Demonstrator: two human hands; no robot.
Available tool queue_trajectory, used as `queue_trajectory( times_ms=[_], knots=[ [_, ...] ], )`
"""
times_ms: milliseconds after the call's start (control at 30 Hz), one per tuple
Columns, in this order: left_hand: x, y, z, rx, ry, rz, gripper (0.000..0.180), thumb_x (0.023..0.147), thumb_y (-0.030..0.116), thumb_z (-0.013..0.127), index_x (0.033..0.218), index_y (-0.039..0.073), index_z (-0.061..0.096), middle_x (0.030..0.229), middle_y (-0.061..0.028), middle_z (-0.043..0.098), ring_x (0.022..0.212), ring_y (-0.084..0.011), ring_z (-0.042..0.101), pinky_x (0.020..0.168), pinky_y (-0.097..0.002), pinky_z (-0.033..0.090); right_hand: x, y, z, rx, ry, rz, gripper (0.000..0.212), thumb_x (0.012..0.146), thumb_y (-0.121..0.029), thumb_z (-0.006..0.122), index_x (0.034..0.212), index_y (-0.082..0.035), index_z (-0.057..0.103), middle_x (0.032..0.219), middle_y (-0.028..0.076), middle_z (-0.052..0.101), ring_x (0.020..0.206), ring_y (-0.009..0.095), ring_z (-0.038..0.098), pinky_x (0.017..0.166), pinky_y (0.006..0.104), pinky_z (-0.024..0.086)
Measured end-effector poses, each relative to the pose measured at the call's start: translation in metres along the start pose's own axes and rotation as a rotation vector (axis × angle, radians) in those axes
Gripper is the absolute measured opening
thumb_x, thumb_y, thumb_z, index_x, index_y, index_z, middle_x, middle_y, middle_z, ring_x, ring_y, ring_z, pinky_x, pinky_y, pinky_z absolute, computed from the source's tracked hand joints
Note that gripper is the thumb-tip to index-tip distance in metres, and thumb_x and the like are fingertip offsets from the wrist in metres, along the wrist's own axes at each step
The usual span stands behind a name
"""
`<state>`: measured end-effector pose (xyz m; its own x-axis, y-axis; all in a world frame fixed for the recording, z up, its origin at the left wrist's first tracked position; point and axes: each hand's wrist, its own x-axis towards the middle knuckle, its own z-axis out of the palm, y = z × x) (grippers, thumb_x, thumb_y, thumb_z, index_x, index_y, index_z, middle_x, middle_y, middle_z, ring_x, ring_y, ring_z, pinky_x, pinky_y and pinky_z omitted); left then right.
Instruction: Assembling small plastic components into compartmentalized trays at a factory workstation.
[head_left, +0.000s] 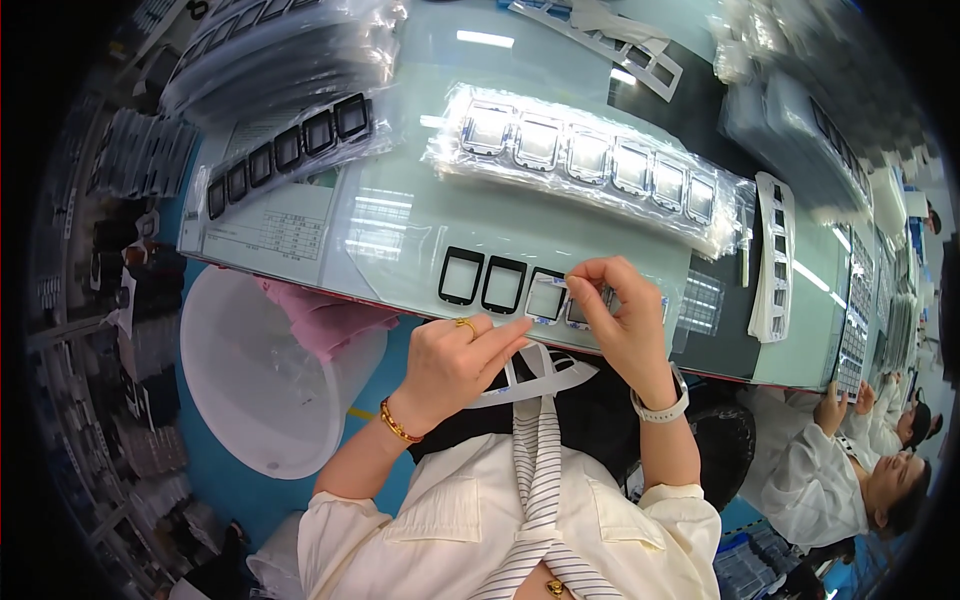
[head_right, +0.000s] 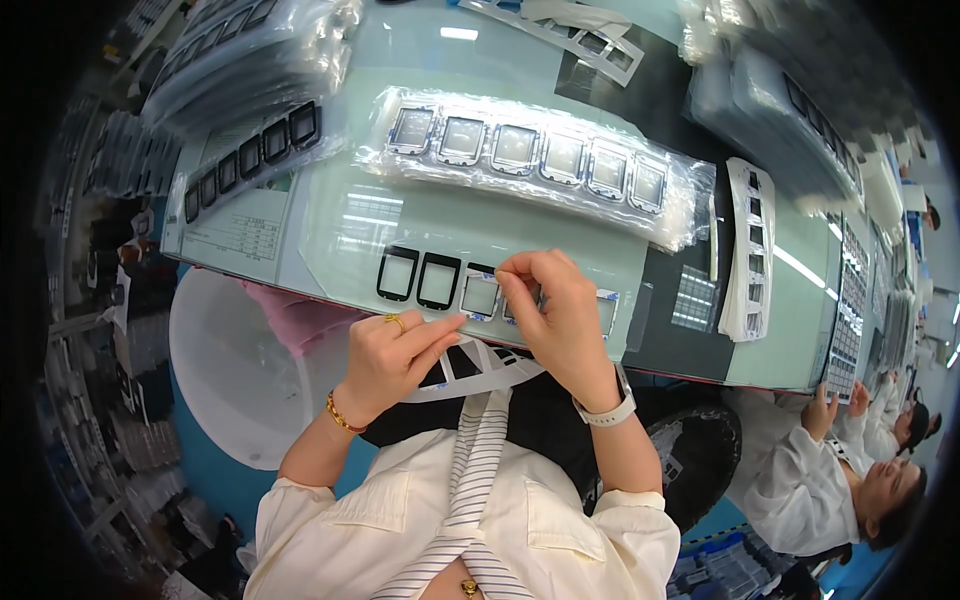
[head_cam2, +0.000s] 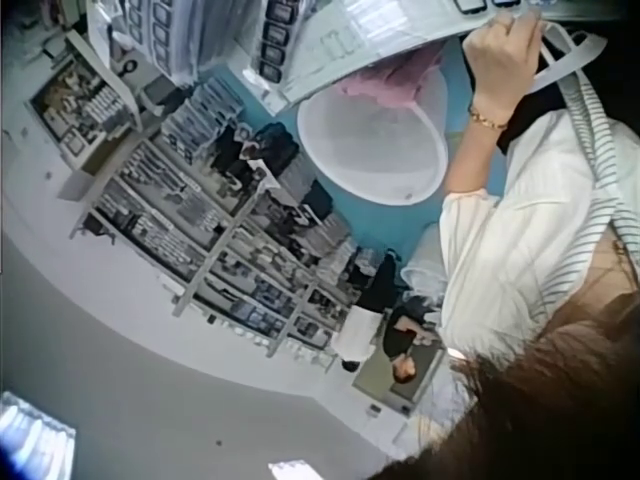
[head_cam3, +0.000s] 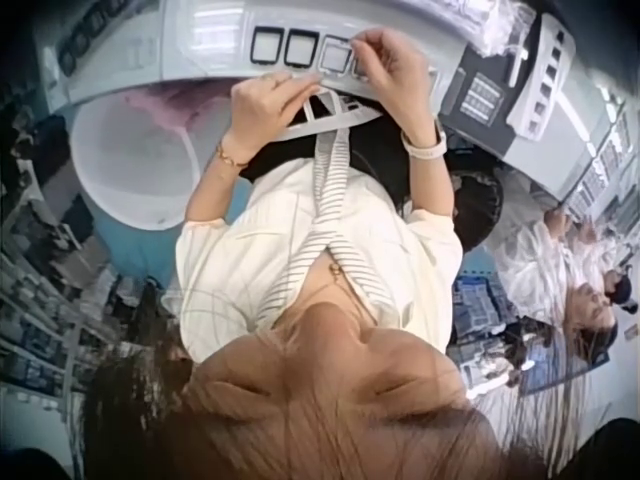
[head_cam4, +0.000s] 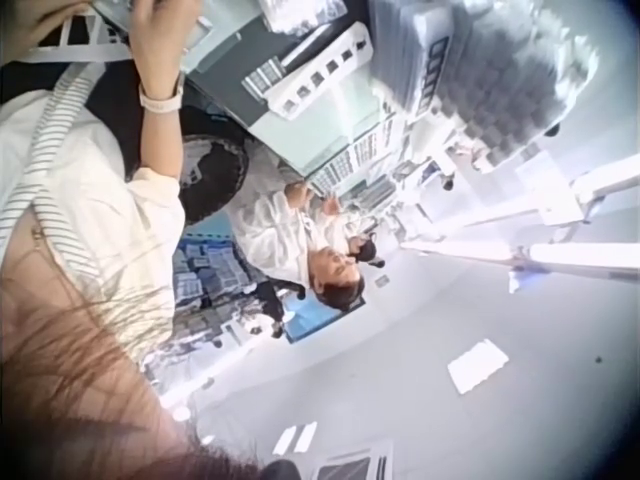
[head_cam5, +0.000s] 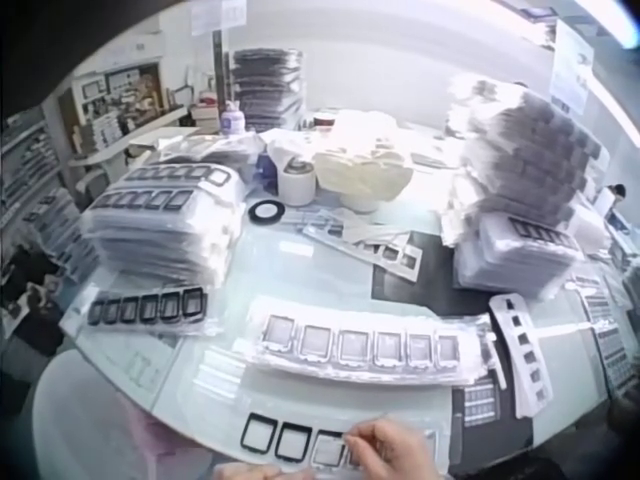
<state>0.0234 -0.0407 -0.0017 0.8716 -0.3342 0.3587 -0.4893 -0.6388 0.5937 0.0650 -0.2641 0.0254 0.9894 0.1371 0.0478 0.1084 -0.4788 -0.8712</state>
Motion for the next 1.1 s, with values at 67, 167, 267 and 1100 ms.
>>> queue_trajectory(
  times_ms=[67, 167, 267, 1100],
  knots=[
    [0.001, 0.000, 0.001, -0.001, 0.004, 0.003, 0.022, 0.087, 0.021, 0.082, 0.109, 0.017, 0.083, 0.063, -0.0012, 0.052, 0.049, -0.0199, 0.052, 0.048, -0.0344, 0.041, 0.000, 0.001, 0.000, -0.006, 0.013, -0.026, 0.006, 0.095, -0.002, 0.073, 0.098, 0.003, 0.071, 0.085, 0.008, 0.070, 0.075, 0.014, 0.062, 0.071, 0.0280, 0.050],
    [0.002, 0.001, 0.002, -0.014, -0.002, -0.011, 0.023, 0.087, 0.020, 0.083, 0.109, 0.016, 0.083, 0.063, -0.0015, 0.052, 0.049, -0.0198, 0.052, 0.048, -0.0343, 0.040, 0.001, 0.000, -0.001, -0.006, 0.000, -0.004, 0.006, 0.095, -0.002, 0.073, 0.097, 0.003, 0.071, 0.086, 0.008, 0.070, 0.075, 0.014, 0.063, 0.071, 0.0284, 0.051],
    [0.002, 0.001, 0.005, -0.028, -0.008, -0.024, 0.023, 0.086, 0.019, 0.083, 0.109, 0.016, 0.083, 0.064, -0.0014, 0.053, 0.049, -0.0193, 0.052, 0.048, -0.0341, 0.040, 0.000, 0.003, -0.002, -0.006, 0.024, -0.029, 0.006, 0.094, -0.002, 0.074, 0.097, 0.003, 0.072, 0.086, 0.009, 0.070, 0.076, 0.015, 0.064, 0.070, 0.0289, 0.051],
    [0.007, 0.020, 0.018, 0.040, 0.001, 0.003, 0.019, 0.087, 0.018, 0.080, 0.106, 0.020, 0.082, 0.064, 0.0001, 0.055, 0.052, -0.0193, 0.056, 0.049, -0.0337, 0.044, 0.007, 0.007, -0.001, -0.174, 0.055, -0.285, 0.011, 0.088, 0.002, 0.075, 0.097, 0.001, 0.070, 0.102, 0.011, 0.068, 0.095, 0.029, 0.064, 0.079, 0.0370, 0.053]
  ],
)
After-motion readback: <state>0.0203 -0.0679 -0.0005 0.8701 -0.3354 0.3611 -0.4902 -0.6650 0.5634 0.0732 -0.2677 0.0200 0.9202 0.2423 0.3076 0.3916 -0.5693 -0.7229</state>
